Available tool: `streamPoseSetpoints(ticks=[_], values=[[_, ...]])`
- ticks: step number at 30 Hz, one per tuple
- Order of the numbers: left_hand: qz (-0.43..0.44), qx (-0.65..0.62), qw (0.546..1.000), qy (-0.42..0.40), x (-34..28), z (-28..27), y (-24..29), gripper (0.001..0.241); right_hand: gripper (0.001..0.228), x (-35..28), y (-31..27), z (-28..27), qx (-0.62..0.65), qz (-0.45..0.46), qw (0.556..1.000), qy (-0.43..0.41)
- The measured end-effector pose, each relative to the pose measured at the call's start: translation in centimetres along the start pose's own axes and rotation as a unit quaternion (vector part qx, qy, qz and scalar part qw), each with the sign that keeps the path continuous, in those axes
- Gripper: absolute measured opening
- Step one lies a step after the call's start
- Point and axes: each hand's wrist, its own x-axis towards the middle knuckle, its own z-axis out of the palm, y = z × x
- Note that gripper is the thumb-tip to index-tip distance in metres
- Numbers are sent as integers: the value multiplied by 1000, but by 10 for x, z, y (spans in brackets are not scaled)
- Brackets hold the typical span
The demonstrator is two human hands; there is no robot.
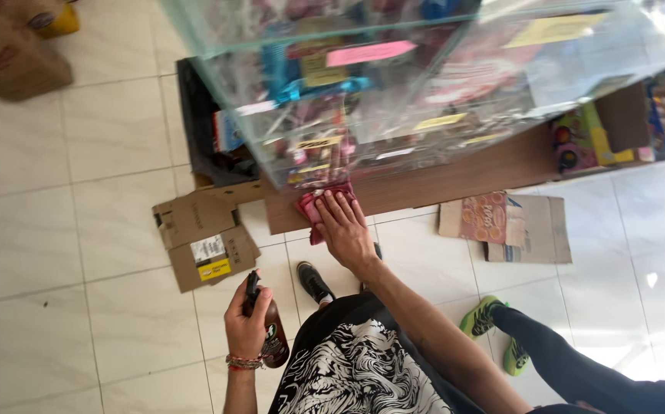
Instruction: The person wipes a wooden counter and a glass display case with a cloth, using a spray bottle.
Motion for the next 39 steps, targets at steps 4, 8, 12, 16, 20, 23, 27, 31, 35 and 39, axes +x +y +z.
streamPoseSetpoints(ticks=[4, 8, 12, 16, 20, 23, 27, 31, 35, 39], values=[[20, 21, 999, -26, 12, 23, 8, 60, 66, -27, 86, -12, -31, 42, 999, -5], [27, 33, 998, -51, 23, 53, 20, 60, 74, -45, 158, -38, -52, 144, 985, -83], [20, 21, 998, -64, 25, 89, 32, 60, 81, -61, 223, -68, -51, 253, 960, -112], [33, 26, 996, -81, 27, 125, 35, 60, 87, -75, 291, -82, -84, 279, 953, -88], [35, 71, 993, -90, 26, 156, 39, 61, 88, -83, 346, -88, -75, 342, 936, -49], [38, 90, 991, -91, 24, 179, 49, 61, 88, -86, 387, -85, -100, 357, 929, -4], [15, 106, 990, -88, 22, 207, 54, 43, 92, -75, 424, -78, -103, 397, 912, -1], [43, 93, 990, -98, 15, 243, 73, 57, 90, -52, 458, -68, -143, 377, 914, 38], [-2, 111, 990, -90, 9, 269, 83, 51, 92, -5, 488, -65, -177, 317, 931, 32], [-13, 90, 993, -82, 8, 276, 66, 47, 93, 37, 509, -55, -185, 246, 950, 60]])
